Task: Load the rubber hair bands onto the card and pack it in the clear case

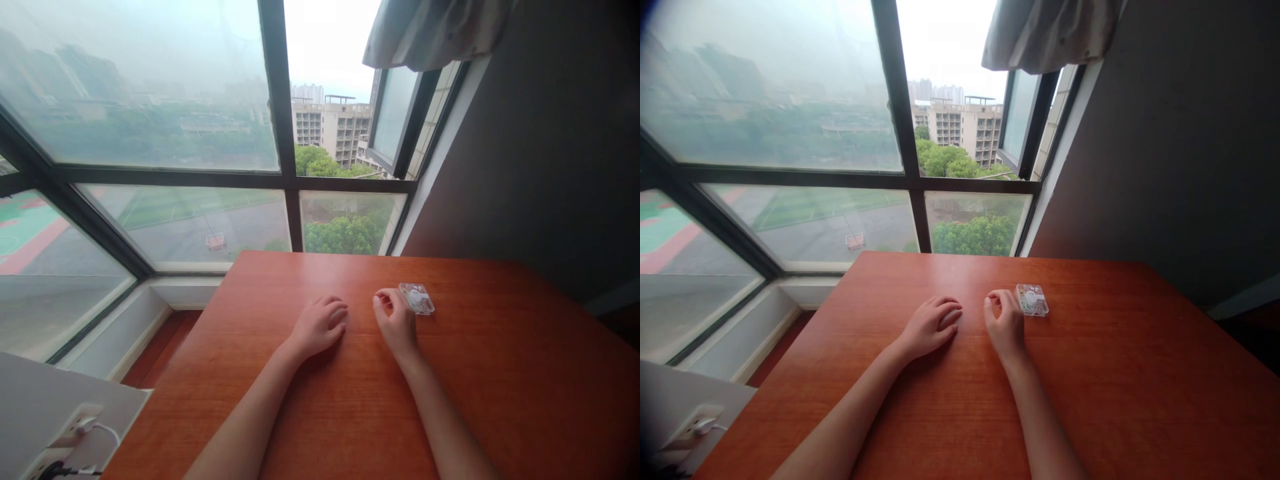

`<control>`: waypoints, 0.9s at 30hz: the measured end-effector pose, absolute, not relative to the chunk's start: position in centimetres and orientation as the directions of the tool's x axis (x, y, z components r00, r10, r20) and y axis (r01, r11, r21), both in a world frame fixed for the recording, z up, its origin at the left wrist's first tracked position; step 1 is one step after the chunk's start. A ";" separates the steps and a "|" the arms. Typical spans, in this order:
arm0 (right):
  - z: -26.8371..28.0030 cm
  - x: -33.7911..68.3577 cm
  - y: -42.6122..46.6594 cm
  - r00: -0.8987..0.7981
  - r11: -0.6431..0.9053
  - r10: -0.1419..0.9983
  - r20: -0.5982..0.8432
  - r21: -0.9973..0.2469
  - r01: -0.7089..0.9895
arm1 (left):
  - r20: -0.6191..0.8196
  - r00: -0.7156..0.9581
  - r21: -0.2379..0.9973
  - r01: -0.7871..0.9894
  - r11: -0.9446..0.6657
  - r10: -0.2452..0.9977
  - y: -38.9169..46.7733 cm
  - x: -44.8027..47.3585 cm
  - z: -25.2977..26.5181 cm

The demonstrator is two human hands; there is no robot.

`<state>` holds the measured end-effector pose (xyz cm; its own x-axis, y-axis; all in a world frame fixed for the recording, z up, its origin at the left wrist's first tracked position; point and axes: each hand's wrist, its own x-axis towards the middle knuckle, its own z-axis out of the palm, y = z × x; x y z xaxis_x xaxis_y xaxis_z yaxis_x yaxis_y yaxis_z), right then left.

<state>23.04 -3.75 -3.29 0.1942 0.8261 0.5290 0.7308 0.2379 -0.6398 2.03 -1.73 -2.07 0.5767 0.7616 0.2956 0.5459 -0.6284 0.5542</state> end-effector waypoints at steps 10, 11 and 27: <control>-4.0 20.7 -4.4 -0.176 0.310 0.946 0.273 -0.598 0.739 | 0.274 0.562 0.555 0.571 -0.605 0.781 -1.9 2.2 -2.2; -3.9 20.8 -4.4 -0.179 0.312 0.946 0.272 -0.602 0.735 | 0.274 0.559 0.550 0.576 -0.605 0.782 -1.9 2.2 -2.3; -3.9 20.7 -4.4 -0.186 0.322 0.941 0.282 -0.587 0.743 | 0.282 0.561 0.524 0.590 -0.614 0.779 -1.8 2.2 -2.6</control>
<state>20.71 -4.39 -3.90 -0.1855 0.9412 0.2823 0.7428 0.3224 -0.5868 2.15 -1.78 -2.57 0.5606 0.7786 0.2819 0.5897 -0.6143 0.5243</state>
